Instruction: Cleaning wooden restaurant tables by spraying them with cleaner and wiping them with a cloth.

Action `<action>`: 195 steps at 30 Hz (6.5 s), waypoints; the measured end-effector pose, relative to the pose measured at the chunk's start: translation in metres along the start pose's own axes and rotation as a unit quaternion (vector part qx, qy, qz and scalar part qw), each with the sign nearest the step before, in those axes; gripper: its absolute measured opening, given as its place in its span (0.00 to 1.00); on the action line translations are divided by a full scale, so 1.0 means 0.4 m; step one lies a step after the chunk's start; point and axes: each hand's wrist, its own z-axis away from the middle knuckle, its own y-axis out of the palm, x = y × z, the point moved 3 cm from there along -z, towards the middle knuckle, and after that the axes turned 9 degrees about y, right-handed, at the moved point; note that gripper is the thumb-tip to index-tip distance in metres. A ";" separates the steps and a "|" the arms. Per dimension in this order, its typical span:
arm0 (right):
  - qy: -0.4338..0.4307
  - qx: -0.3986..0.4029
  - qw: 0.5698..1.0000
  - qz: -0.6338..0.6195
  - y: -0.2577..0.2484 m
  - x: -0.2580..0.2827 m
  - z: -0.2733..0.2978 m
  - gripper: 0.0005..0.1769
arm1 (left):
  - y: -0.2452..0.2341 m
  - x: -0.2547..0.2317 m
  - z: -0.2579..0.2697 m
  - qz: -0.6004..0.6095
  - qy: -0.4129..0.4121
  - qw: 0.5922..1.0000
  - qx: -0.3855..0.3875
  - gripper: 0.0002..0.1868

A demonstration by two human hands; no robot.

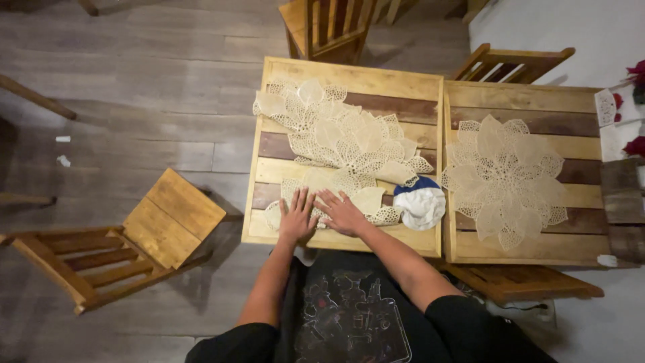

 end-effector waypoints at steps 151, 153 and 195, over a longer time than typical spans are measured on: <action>0.289 -0.248 0.924 -0.029 0.127 -0.111 0.143 0.36 | 0.014 0.068 0.098 -0.066 -0.229 0.969 -0.069 0.38; 0.305 -0.256 0.917 -0.033 0.113 -0.120 0.135 0.36 | -0.007 0.089 0.106 -0.048 -0.263 0.959 -0.089 0.41; 0.329 0.014 0.942 -0.060 0.113 0.217 0.034 0.45 | -0.095 0.194 0.122 0.040 -0.176 0.976 -0.123 0.39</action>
